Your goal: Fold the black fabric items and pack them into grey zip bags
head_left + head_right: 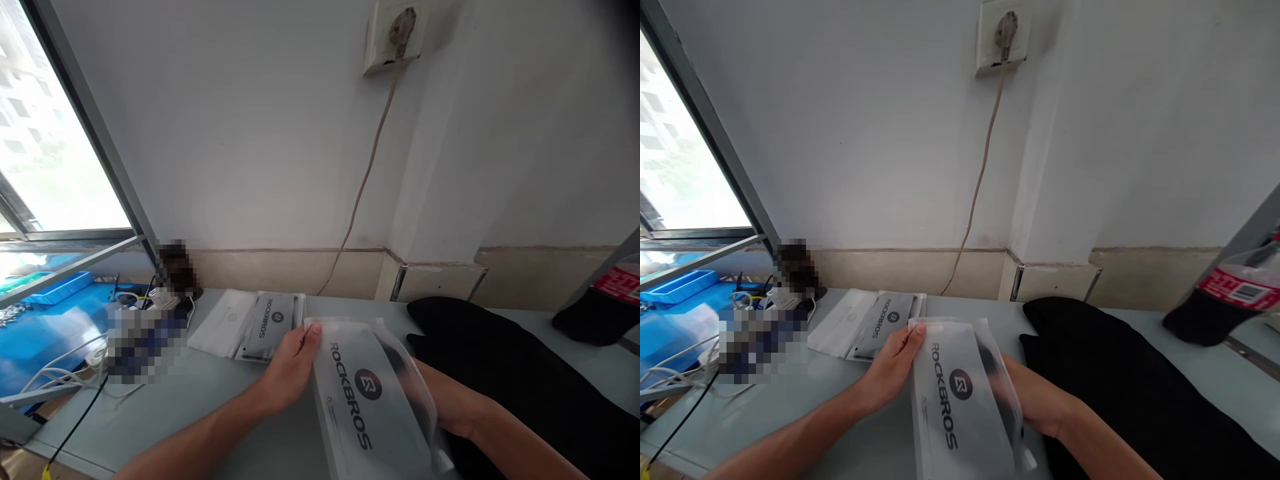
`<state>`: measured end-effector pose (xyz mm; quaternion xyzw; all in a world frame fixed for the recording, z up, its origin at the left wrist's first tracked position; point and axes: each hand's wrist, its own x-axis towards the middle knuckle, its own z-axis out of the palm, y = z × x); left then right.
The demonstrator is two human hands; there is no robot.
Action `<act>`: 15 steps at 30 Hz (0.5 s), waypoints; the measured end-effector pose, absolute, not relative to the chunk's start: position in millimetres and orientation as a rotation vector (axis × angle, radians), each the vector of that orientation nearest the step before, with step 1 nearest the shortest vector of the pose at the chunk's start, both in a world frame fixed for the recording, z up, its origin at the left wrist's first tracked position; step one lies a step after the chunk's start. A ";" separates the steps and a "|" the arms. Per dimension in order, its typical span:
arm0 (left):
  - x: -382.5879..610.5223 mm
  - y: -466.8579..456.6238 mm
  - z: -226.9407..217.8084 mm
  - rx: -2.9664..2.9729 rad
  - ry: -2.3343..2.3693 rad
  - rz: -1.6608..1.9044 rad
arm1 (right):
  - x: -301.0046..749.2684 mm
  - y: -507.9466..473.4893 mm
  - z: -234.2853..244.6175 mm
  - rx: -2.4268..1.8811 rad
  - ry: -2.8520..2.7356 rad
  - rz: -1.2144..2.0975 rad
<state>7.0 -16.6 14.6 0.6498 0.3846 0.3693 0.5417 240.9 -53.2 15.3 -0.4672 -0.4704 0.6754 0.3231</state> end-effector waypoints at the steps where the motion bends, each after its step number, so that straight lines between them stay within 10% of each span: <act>1: 6.9 -17.3 14.9 1.530 0.904 0.882 | 240.9 -52.5 14.0 -1.237 -1.215 1.733; 15: 8.5 -20.7 8.3 1.644 0.776 0.818 | 214.1 -49.9 15.8 -1.197 -0.655 1.625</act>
